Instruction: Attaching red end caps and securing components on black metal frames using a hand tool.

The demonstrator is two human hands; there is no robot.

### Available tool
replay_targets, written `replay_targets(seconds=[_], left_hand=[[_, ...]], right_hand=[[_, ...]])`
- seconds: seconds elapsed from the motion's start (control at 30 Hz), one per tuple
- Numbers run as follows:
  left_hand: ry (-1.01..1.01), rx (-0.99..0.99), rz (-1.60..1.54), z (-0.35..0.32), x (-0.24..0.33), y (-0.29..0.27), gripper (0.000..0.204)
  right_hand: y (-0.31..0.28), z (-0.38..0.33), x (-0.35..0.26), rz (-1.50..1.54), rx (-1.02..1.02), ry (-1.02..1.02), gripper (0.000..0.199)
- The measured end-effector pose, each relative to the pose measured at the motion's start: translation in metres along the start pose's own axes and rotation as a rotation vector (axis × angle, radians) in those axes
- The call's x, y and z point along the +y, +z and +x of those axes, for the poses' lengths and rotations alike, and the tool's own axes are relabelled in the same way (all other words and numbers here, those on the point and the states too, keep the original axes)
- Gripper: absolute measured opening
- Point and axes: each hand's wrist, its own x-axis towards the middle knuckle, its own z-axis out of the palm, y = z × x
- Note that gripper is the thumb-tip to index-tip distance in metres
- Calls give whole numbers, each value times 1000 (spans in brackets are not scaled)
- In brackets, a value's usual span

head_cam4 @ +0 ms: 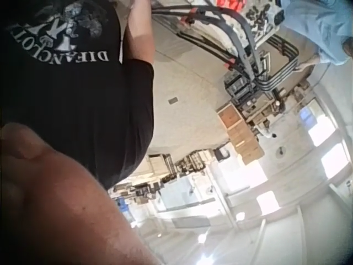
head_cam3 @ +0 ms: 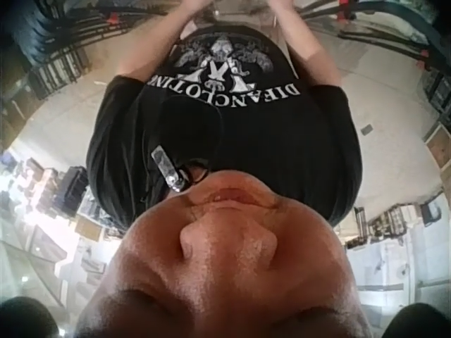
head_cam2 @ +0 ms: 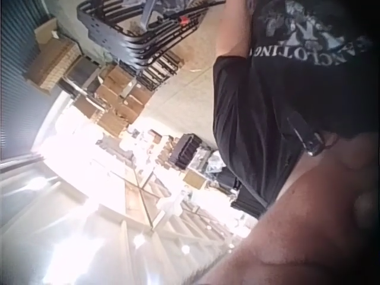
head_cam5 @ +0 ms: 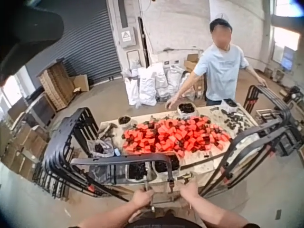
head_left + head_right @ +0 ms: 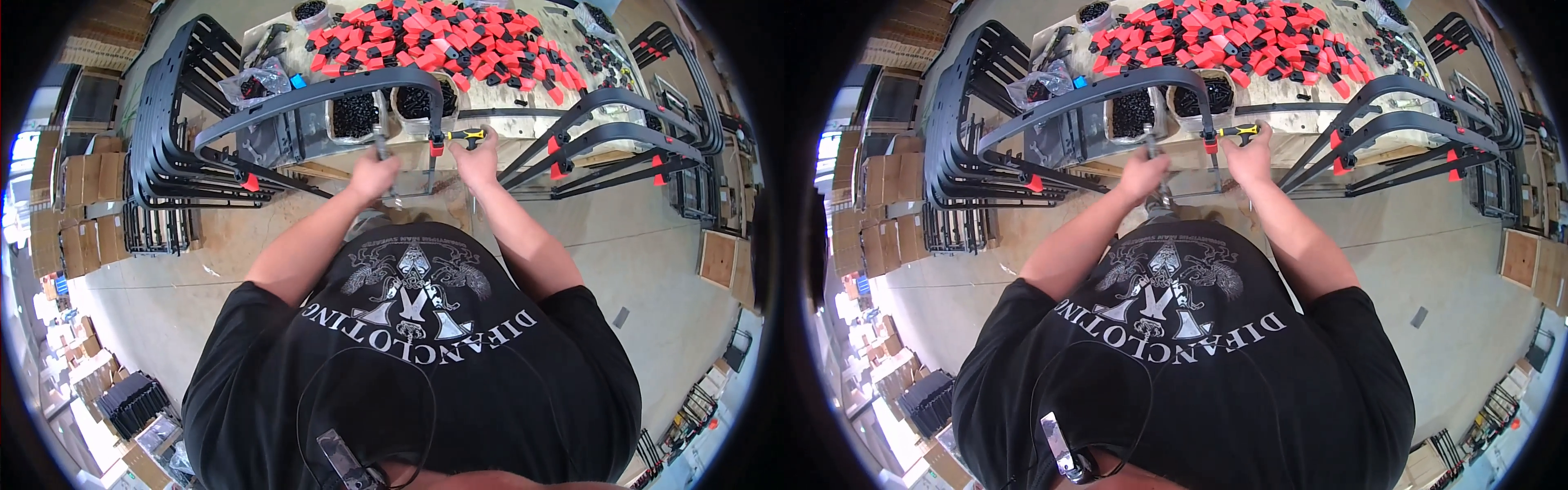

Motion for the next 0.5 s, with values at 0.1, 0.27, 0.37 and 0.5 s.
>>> replay_targets(seconds=[0.1,0.27,0.37,0.5], left_hand=[[9,160,53,16,-26,-55,21],[144,531,285,85,-101,-141,65],[46,496,332,109,-101,-166,69],[-73,455,472,106,-57,-153,73]], right_hand=[[7,5,-7,-100,-3,119,93],[2,26,21,29,160,188,116],[-8,24,11,5,141,300,107],[-21,0,115,-283,-64,319,46]])
